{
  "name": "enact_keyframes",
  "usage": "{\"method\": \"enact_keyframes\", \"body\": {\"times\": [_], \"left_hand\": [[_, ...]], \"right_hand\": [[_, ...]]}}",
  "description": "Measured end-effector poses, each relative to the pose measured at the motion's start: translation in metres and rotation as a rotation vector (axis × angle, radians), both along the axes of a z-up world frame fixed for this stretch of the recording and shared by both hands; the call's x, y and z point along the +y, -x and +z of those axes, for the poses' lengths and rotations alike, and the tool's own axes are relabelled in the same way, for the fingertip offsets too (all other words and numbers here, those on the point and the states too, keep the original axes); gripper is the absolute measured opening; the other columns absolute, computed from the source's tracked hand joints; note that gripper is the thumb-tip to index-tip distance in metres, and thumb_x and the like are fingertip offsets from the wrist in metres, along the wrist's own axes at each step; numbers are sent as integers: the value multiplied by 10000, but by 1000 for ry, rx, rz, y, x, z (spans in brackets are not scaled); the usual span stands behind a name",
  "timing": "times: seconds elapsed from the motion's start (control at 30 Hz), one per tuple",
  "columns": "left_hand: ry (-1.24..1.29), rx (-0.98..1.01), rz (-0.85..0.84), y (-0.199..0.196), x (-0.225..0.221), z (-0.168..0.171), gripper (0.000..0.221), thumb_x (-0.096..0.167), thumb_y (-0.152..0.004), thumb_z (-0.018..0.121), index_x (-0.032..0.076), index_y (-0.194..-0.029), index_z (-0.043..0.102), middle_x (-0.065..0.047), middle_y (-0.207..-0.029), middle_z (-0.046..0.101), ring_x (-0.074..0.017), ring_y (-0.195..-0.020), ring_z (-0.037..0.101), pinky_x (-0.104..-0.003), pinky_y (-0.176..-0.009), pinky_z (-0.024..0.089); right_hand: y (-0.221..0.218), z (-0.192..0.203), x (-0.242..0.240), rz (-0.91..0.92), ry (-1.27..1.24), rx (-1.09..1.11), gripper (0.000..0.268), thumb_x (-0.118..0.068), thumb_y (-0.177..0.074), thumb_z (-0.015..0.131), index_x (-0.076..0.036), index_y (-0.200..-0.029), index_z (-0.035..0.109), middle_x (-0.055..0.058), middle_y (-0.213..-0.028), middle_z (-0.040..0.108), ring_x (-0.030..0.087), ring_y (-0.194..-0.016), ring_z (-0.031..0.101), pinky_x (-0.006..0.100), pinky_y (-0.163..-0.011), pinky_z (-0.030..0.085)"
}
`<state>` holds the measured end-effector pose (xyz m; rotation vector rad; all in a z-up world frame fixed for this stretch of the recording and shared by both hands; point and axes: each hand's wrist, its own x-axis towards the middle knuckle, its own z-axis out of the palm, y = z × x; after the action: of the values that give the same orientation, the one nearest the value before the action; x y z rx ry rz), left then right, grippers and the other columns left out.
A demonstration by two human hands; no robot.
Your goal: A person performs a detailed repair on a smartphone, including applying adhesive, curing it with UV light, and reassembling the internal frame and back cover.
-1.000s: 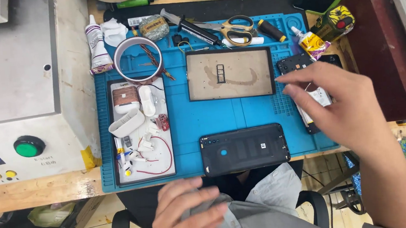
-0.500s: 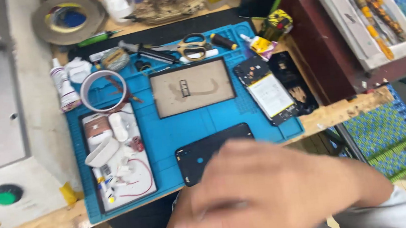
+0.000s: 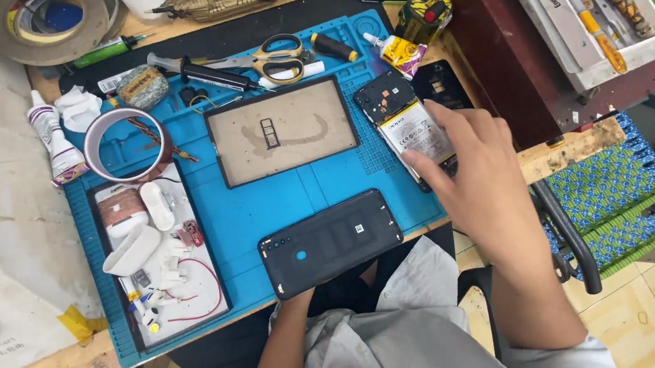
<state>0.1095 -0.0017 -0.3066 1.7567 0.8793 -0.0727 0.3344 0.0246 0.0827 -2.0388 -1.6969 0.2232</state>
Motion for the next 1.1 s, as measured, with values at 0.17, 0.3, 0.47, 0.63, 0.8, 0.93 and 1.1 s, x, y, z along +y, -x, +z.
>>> {"method": "enact_keyframes", "body": {"times": [0.17, 0.3, 0.47, 0.63, 0.8, 0.93, 1.1], "left_hand": [[37, 5, 66, 15, 0, -1, 573, 522, -958, 719, 248, -1430, 545, -30, -1495, 546, -293, -1370, 515, -491, -1170, 406], [54, -11, 121, 19, 4, 24, 632, 546, -955, 705, 257, -1483, 510, -30, -1551, 509, -299, -1418, 482, -498, -1193, 386], [85, -20, 184, 33, 3, 47, 706, 576, -953, 687, 268, -1549, 467, -29, -1621, 462, -305, -1477, 440, -507, -1223, 361], [119, -46, 245, 31, 3, 70, 780, 606, -950, 670, 279, -1615, 424, -28, -1692, 415, -312, -1536, 398, -516, -1252, 335], [147, -68, 313, 27, 8, 97, 855, 635, -947, 652, 290, -1681, 381, -28, -1762, 368, -318, -1595, 356, -525, -1282, 310], [298, -91, 218, 26, -3, 189, 540, 499, -987, 676, 243, -1453, 582, 1, -1482, 581, -202, -1386, 551, -392, -1145, 434], [432, -262, 95, 47, -8, 284, 268, 382, -1030, 709, 187, -1189, 801, 13, -1121, 821, -119, -1097, 773, -295, -884, 554]], "right_hand": [[1, -24, 13, -52, 112, -154, 747, -387, -976, 845, -86, -1594, 550, 251, -1377, 519, 490, -1273, 521, 624, -897, 531], [-3, -27, 19, -92, 143, -171, 722, -388, -978, 830, -94, -1584, 569, 242, -1367, 569, 492, -1262, 521, 638, -910, 521], [-9, -15, 23, -96, 99, -70, 743, -301, -875, 852, -134, -1556, 606, 224, -1326, 637, 451, -1213, 520, 587, -968, 446], [-23, 17, -4, -122, 116, 303, 609, -221, -887, 835, -146, -1463, 653, 101, -1239, 747, 230, -1150, 710, 395, -917, 575], [-46, -1, -57, -21, -35, 999, 739, -266, -876, 748, 41, -1526, 575, 161, -1232, 727, 277, -1251, 734, 338, -985, 607], [-50, -40, -97, 439, 79, 1838, 1067, -456, -989, 1080, 89, -1587, 384, 275, -1346, 611, 321, -1132, 645, 431, -914, 584], [-26, -91, -132, 760, 417, 2326, 1146, -479, -1013, 1044, 26, -1691, 270, 106, -1286, 450, 227, -1107, 541, 444, -946, 589]]}}
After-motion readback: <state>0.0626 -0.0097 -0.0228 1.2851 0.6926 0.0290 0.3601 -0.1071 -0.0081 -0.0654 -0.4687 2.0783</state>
